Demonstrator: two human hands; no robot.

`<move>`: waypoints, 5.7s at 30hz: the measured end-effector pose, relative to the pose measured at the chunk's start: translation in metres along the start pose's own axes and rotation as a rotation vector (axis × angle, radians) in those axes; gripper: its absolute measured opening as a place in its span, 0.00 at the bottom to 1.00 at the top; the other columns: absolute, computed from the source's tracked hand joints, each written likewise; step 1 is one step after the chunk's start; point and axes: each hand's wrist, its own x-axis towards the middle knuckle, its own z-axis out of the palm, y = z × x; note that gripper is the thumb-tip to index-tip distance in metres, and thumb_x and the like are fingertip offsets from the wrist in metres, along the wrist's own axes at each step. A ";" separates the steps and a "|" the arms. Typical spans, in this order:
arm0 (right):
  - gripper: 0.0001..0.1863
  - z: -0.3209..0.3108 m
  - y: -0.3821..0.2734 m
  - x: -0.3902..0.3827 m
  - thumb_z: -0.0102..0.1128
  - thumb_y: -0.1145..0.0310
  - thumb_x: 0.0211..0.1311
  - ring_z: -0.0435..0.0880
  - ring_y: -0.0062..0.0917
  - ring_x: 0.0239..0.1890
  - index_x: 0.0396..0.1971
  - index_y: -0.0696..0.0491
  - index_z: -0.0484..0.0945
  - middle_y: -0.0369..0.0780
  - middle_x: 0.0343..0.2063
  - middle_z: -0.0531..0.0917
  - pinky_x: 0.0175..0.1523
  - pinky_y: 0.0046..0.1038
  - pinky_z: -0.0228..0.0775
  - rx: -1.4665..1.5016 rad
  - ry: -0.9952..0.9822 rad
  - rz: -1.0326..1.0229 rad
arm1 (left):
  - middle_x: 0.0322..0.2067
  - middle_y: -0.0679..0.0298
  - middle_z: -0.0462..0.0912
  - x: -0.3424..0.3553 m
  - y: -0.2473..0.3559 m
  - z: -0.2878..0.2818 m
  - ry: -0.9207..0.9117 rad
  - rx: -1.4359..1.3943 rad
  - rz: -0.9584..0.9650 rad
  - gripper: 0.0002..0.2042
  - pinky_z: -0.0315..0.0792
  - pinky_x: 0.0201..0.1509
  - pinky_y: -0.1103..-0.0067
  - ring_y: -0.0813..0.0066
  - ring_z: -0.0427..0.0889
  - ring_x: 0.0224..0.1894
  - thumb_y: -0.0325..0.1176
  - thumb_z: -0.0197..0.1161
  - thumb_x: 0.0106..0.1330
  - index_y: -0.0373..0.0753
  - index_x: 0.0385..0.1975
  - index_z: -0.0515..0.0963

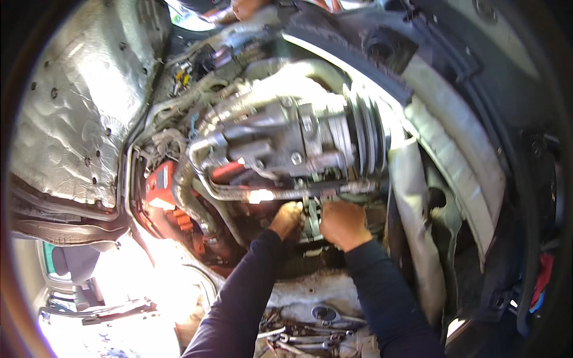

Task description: The person works inside a car engine bay, using a wrench to tighten bolts on a component near the alternator. They then reposition a black plastic cover over the engine area.

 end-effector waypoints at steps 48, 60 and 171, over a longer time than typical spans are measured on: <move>0.11 0.001 0.000 0.013 0.57 0.67 0.53 0.88 0.49 0.41 0.32 0.55 0.85 0.52 0.36 0.88 0.48 0.47 0.79 -0.006 -0.231 0.102 | 0.20 0.66 0.81 0.003 0.029 0.010 0.086 0.119 -0.207 0.22 0.70 0.24 0.73 0.68 0.78 0.19 0.46 0.53 0.79 0.35 0.27 0.78; 0.12 -0.005 -0.002 0.013 0.55 0.65 0.60 0.87 0.51 0.43 0.35 0.57 0.83 0.54 0.37 0.87 0.49 0.49 0.78 0.024 -0.206 0.177 | 0.35 0.51 0.88 0.028 0.010 0.009 0.067 1.121 0.106 0.16 0.80 0.41 0.62 0.55 0.88 0.38 0.35 0.46 0.78 0.35 0.39 0.82; 0.16 -0.009 -0.007 0.016 0.55 0.66 0.55 0.87 0.49 0.47 0.39 0.55 0.86 0.52 0.43 0.88 0.54 0.47 0.78 0.028 -0.281 0.231 | 0.27 0.52 0.84 0.000 0.043 0.014 0.323 -0.034 -0.297 0.14 0.78 0.30 0.71 0.64 0.84 0.26 0.39 0.56 0.77 0.31 0.39 0.79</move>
